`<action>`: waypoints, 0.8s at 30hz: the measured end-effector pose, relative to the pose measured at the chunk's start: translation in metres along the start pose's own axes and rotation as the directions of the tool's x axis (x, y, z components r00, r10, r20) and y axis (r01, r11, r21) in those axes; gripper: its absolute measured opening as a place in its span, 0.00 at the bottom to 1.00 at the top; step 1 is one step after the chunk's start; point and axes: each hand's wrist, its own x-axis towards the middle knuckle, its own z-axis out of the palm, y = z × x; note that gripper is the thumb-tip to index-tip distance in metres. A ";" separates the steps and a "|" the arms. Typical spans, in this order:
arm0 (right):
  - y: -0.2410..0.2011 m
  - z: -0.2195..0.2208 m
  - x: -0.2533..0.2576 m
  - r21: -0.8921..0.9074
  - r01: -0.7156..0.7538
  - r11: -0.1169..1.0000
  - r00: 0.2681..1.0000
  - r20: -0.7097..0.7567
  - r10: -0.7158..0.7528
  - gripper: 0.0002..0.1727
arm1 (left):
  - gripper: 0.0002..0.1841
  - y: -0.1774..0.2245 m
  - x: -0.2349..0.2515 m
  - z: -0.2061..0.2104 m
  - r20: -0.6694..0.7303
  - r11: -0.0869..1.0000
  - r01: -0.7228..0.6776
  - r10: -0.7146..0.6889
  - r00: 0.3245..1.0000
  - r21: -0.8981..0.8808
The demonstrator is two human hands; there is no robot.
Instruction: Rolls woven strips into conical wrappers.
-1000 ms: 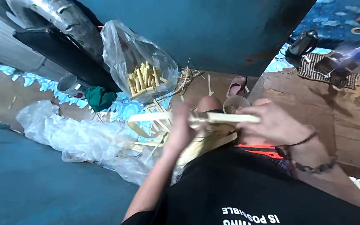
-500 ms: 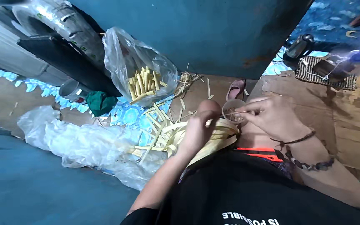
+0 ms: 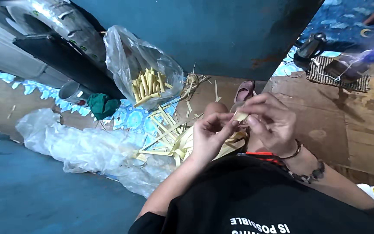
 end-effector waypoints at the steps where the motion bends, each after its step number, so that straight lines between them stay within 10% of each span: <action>1: 0.000 -0.001 0.000 0.002 -0.064 0.998 0.998 0.000 0.064 0.12 | 0.08 -0.001 0.000 0.000 0.005 0.999 -0.034 0.034 0.999 0.036; 7: 0.002 0.001 -0.003 -0.099 -0.144 0.985 0.988 -0.076 0.137 0.05 | 0.06 0.000 0.003 -0.003 0.109 0.885 -0.233 0.206 0.972 0.403; 10: -0.002 0.003 -0.005 0.077 -0.208 0.975 0.977 -0.028 0.211 0.19 | 0.04 -0.003 0.004 -0.002 0.005 0.951 -0.161 0.166 0.986 0.264; 17: 0.008 0.005 -0.009 -0.205 0.109 0.973 0.989 -0.079 -0.127 0.04 | 0.06 -0.002 0.002 -0.008 0.058 0.983 0.183 -0.182 0.982 -0.010; 24: 0.001 -0.001 -0.005 0.025 -0.373 0.928 0.927 0.037 0.372 0.08 | 0.07 -0.005 -0.002 -0.007 0.053 0.976 -0.022 0.011 0.999 0.216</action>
